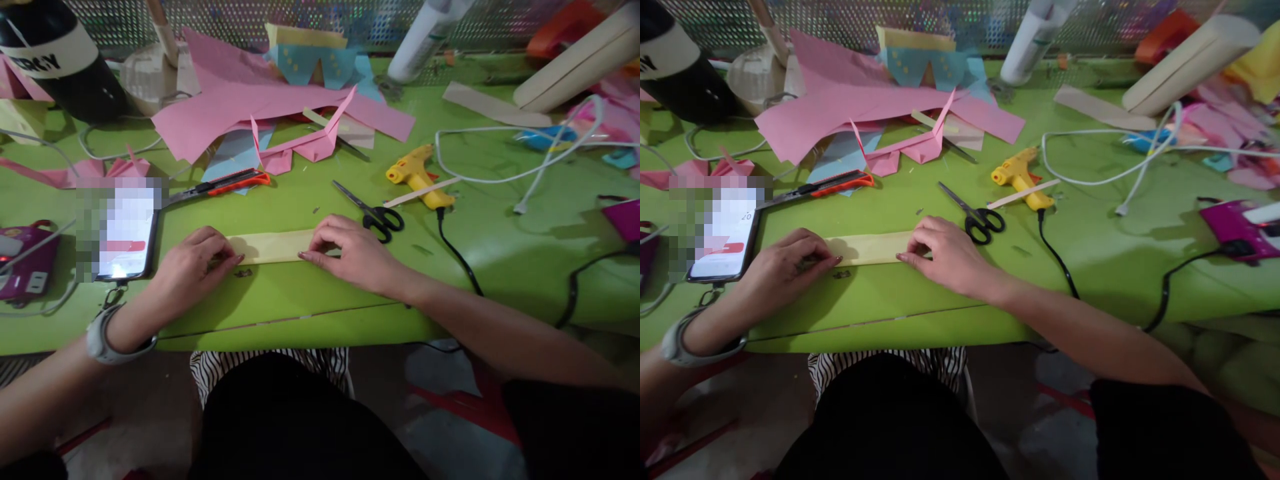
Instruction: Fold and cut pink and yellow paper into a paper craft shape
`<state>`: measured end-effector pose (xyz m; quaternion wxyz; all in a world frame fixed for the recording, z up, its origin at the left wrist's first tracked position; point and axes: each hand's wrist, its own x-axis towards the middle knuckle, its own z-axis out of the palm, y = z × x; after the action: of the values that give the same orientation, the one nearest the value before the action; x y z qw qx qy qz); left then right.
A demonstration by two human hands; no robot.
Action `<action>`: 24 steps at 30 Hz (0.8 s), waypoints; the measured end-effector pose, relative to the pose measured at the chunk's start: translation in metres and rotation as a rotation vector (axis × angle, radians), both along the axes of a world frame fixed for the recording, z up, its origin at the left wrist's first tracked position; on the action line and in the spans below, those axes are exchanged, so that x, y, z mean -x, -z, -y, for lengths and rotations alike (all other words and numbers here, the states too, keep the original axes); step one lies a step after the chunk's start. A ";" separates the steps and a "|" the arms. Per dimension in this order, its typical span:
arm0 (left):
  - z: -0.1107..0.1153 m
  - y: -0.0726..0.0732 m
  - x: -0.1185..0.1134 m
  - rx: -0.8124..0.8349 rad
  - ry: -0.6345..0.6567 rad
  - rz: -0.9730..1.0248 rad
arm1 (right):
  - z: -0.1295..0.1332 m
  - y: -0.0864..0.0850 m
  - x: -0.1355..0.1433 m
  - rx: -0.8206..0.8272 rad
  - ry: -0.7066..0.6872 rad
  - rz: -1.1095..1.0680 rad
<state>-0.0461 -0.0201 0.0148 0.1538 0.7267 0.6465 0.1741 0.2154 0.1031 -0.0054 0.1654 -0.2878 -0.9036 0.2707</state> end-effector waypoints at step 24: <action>0.026 0.019 -0.057 -0.133 0.266 -0.373 | -0.001 0.007 -0.001 0.012 0.009 -0.014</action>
<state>0.0110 -0.0459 -0.0037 0.0051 0.8335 0.5495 0.0574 0.2161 0.1043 -0.0123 0.1712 -0.2909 -0.8995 0.2775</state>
